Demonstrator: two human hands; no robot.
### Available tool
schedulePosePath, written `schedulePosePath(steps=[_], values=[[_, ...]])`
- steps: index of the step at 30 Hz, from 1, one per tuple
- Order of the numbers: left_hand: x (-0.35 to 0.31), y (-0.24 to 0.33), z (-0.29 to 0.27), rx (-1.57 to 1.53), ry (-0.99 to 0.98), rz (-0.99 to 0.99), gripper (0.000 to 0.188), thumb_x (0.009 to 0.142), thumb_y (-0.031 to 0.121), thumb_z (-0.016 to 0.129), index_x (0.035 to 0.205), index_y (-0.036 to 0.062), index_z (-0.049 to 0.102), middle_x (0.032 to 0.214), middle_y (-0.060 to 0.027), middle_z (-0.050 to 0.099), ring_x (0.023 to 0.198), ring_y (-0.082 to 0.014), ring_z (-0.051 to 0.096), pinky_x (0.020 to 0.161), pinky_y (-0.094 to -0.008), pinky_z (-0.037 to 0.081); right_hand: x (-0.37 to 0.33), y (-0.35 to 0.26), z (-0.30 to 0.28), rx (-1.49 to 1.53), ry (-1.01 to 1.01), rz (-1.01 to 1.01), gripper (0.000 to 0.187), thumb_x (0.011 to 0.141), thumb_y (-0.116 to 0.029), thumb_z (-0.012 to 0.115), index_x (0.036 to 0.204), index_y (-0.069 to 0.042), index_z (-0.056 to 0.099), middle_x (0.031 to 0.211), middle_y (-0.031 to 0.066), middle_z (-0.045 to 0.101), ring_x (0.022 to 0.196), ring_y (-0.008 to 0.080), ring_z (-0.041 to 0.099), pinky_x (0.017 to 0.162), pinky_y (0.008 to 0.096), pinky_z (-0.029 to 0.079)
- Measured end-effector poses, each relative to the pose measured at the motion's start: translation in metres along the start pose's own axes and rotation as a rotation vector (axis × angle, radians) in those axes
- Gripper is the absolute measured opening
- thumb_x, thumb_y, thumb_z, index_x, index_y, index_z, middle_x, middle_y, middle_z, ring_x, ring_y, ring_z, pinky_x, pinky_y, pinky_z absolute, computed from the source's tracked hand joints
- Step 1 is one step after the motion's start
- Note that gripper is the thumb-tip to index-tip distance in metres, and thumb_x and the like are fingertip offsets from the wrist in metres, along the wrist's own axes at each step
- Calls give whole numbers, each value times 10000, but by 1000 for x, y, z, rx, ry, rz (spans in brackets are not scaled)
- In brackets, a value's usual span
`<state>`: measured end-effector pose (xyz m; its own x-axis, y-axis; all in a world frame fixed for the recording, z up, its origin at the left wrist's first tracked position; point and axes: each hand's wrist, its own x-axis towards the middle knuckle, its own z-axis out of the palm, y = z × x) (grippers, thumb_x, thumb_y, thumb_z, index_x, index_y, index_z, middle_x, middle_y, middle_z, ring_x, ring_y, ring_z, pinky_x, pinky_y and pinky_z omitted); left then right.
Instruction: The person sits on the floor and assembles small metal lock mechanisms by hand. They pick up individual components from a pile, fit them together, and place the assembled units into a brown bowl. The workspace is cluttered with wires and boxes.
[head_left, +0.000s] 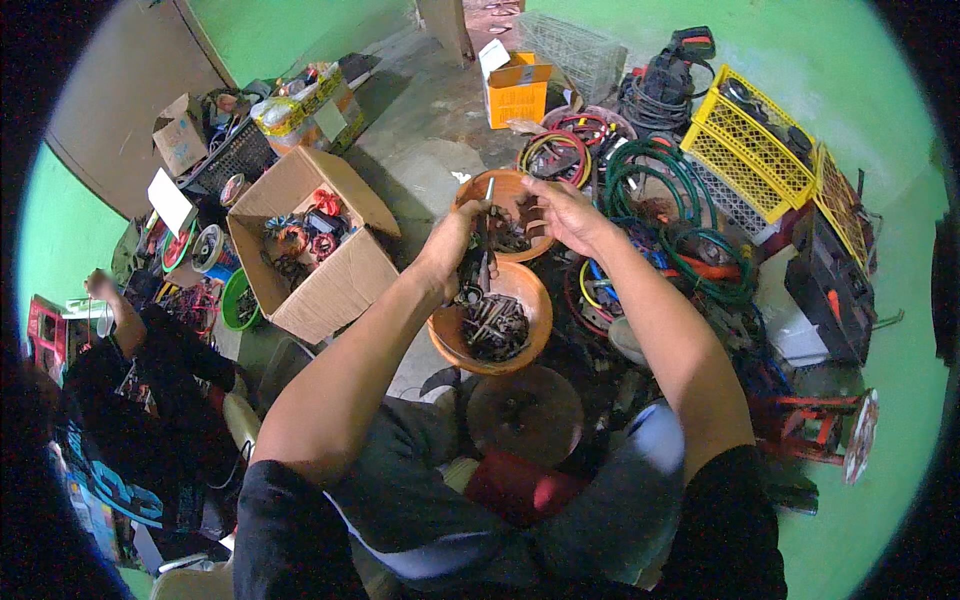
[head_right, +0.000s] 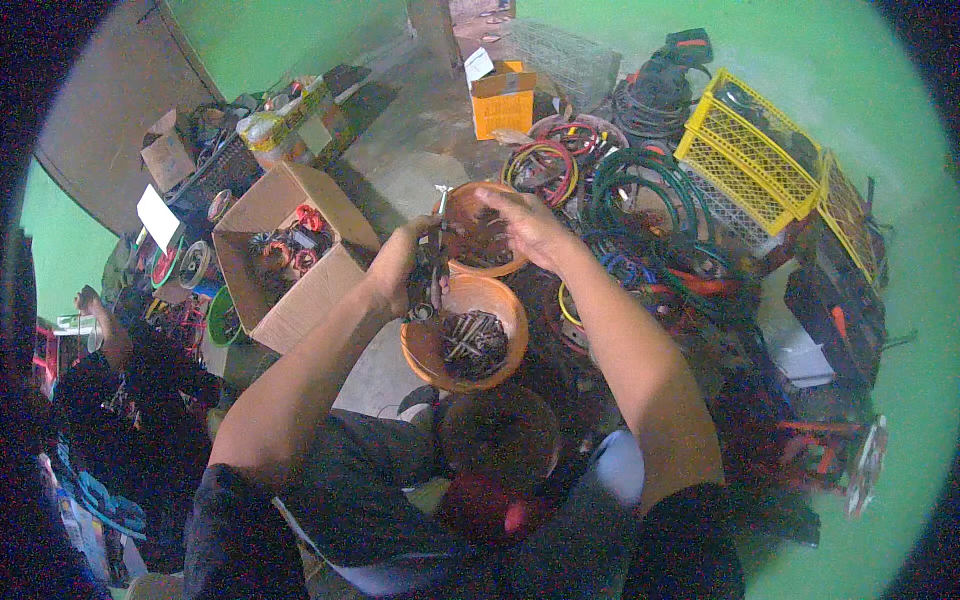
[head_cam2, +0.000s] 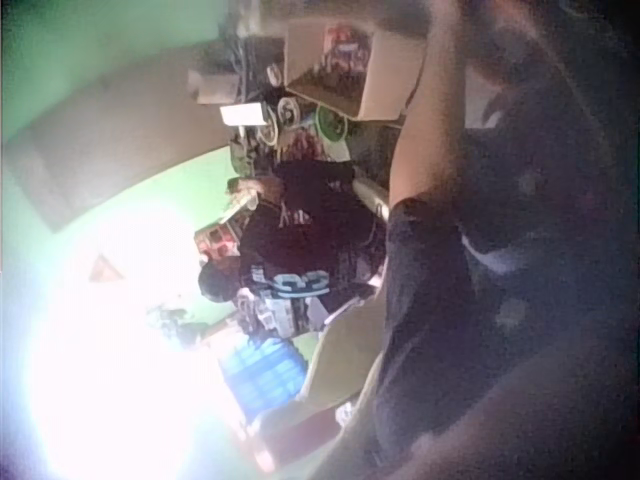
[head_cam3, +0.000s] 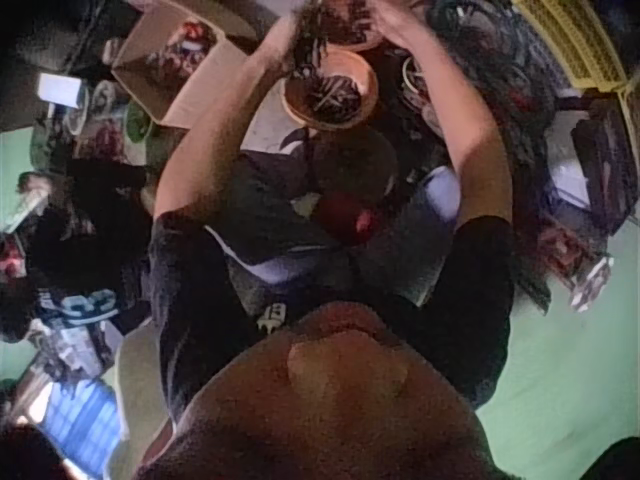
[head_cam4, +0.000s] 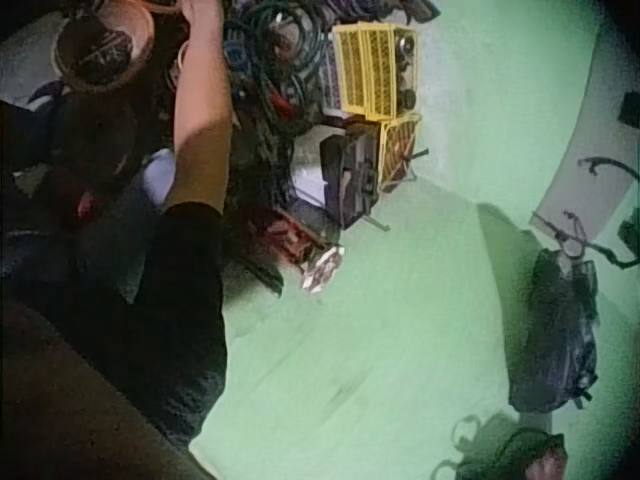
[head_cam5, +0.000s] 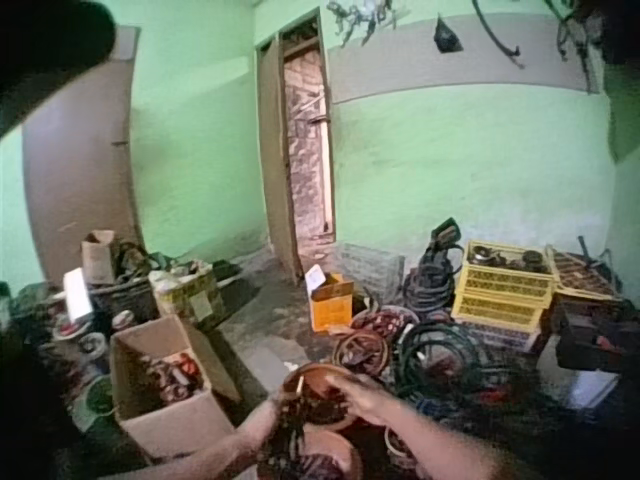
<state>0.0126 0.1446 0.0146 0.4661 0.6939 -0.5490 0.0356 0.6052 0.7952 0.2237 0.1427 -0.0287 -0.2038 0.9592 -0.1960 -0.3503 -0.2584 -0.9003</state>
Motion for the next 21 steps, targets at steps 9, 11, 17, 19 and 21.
schedulePosePath(steps=[9, 11, 17, 19, 21], values=[[16, -6, 46, -54, -109, 200, 364, 975, 444, 504, 937, 85, 555, 659, -32, 506, 492, -169, 527, 423, -314, 439, -44, -18, 1, -215, 38, -210, 256, 904, -177, 716, 1128, -78, 641, 1016, 31, 672, 967, 143, 649, 778, 302, 543], [8, -2, 65, 6, -86, 136, 392, 978, 495, 477, 977, 118, 587, 679, -16, 532, 526, -143, 516, 475, -285, 428, -54, -21, -5, -166, 134, -246, 264, 886, -174, 735, 1125, -81, 675, 1012, 27, 678, 933, 148, 650, 757, 291, 539], [-18, -3, 102, -85, -202, 172, 424, 985, 530, 432, 876, 145, 570, 681, -14, 519, 544, -162, 504, 501, -313, 421, -104, -44, -8, -179, 177, -259, 258, 962, -315, 642, 1105, -102, 664, 1020, 5, 670, 961, 125, 623, 796, 312, 494], [-19, -8, 107, -103, -233, 186, 432, 987, 531, 422, 867, 143, 565, 679, -16, 521, 539, -168, 504, 501, -321, 422, -124, -53, -7, -157, 151, -275, 223, 979, -324, 617, 1070, -122, 646, 1004, -2, 670, 932, 116, 630, 765, 304, 497], [-16, -10, 110, -146, -262, 157, 424, 991, 501, 399, 857, 131, 557, 665, -25, 530, 544, -188, 512, 516, -345, 441, -139, -59, -10, -190, 186, -290, 231, 974, -311, 625, 1075, -104, 640, 976, 5, 657, 899, 131, 627, 756, 314, 496]])
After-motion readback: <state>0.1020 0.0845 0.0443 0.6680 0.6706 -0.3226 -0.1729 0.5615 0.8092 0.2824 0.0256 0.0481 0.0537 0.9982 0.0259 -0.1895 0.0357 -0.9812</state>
